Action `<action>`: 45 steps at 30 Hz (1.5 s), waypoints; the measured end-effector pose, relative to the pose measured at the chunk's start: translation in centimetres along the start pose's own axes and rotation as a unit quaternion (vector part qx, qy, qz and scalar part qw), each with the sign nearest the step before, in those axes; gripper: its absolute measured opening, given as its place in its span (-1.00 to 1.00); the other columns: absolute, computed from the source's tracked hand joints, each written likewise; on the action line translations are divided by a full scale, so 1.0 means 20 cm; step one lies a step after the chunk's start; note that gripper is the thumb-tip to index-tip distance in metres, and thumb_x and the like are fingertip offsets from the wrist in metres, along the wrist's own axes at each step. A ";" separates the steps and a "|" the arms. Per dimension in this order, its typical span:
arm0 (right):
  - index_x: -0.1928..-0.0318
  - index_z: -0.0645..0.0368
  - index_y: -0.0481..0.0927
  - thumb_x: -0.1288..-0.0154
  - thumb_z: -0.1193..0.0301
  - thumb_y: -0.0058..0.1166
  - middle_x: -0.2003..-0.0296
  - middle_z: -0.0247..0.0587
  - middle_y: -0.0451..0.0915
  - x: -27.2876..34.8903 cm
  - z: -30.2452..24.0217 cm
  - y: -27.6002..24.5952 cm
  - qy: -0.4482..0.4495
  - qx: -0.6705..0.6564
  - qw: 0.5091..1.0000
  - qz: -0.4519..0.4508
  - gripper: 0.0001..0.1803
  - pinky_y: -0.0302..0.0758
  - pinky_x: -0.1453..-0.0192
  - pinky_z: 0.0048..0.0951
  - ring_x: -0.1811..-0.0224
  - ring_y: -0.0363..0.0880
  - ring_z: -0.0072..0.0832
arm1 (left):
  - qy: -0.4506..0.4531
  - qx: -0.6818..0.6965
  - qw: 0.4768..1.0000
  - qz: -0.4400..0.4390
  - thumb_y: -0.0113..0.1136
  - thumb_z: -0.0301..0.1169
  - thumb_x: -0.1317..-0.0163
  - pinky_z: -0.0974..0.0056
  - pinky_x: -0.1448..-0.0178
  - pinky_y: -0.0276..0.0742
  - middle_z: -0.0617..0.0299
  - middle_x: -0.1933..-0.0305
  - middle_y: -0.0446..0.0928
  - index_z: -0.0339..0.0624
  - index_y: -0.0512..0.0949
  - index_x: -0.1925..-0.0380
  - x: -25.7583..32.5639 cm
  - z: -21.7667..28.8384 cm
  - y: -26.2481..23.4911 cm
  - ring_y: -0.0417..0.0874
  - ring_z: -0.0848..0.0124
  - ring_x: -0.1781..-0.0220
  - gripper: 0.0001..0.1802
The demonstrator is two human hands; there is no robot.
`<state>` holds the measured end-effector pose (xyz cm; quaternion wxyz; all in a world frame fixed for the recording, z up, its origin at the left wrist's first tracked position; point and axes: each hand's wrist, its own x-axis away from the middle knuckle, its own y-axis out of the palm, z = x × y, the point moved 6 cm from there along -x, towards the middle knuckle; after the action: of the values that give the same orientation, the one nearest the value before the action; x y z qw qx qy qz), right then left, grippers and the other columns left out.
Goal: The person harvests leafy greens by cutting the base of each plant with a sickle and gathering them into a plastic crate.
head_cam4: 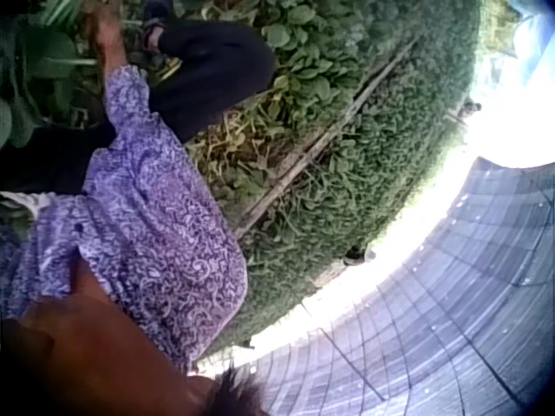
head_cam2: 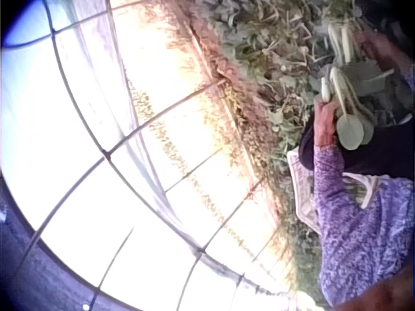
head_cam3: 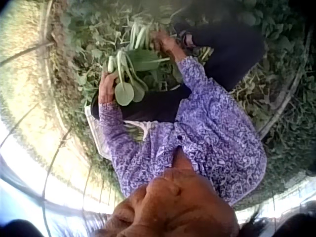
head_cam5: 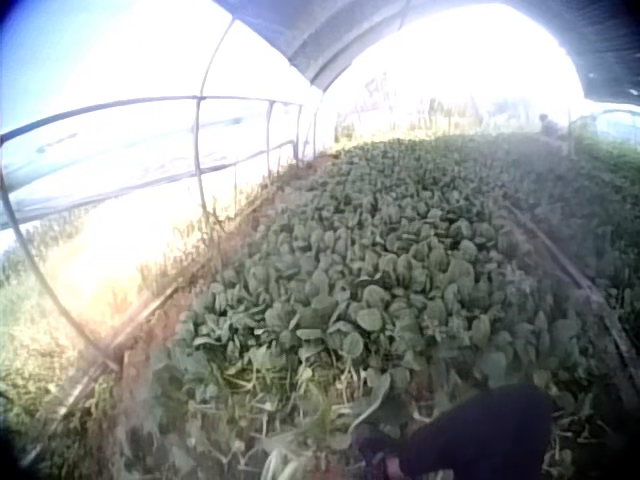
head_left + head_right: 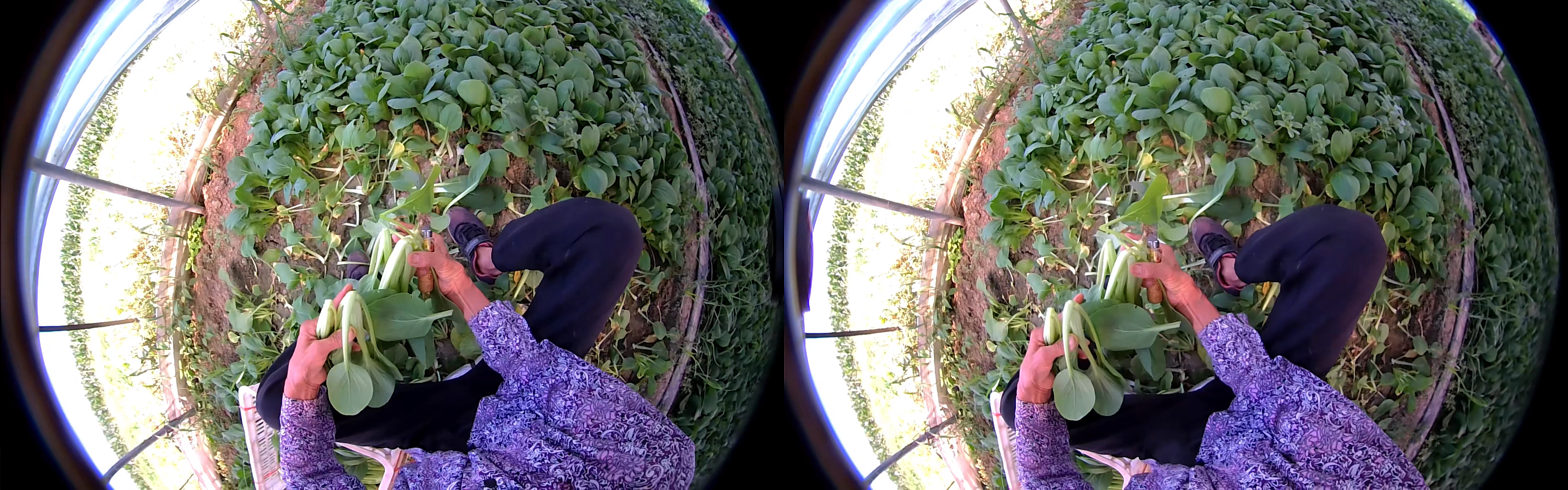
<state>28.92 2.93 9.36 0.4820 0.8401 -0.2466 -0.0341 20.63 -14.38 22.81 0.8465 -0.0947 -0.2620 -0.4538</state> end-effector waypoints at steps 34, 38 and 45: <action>0.54 0.39 0.35 -0.23 0.11 0.08 0.63 -0.26 0.34 0.18 -0.38 -0.17 -0.050 0.481 0.847 0.223 -0.48 0.33 0.72 -0.50 0.78 0.36 -0.51 | -0.112 0.060 0.992 -0.016 0.24 -0.62 0.13 0.36 0.24 0.56 0.15 0.29 0.57 -0.35 0.48 0.12 -0.29 -0.22 0.08 0.61 0.37 0.38 -0.55; 0.48 0.30 0.42 -0.22 0.22 0.07 0.73 -0.06 0.45 0.29 -0.64 -0.02 -0.266 0.710 0.604 0.246 -0.64 0.38 0.58 -0.23 0.63 0.50 -0.15 | -0.102 0.139 0.985 0.020 0.12 -0.60 0.05 0.17 0.21 0.62 -0.01 0.28 0.56 -0.43 0.42 0.08 -0.35 -0.27 -0.12 0.64 0.18 0.37 -0.57; 0.27 0.27 0.35 -0.21 0.32 0.05 0.56 -0.09 0.41 0.30 -0.21 0.20 -0.220 0.757 0.611 -0.080 -0.73 0.31 0.35 -0.17 0.44 0.44 -0.12 | -0.089 0.115 0.989 0.013 0.11 -0.55 0.05 0.20 0.21 0.60 0.00 0.34 0.55 -0.44 0.42 0.11 -0.30 -0.21 -0.04 0.62 0.22 0.37 -0.58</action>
<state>33.83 1.91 15.90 -0.3981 0.8898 -0.2155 -0.0575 18.78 -12.20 16.06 0.8310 -0.0406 -0.3854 -0.3990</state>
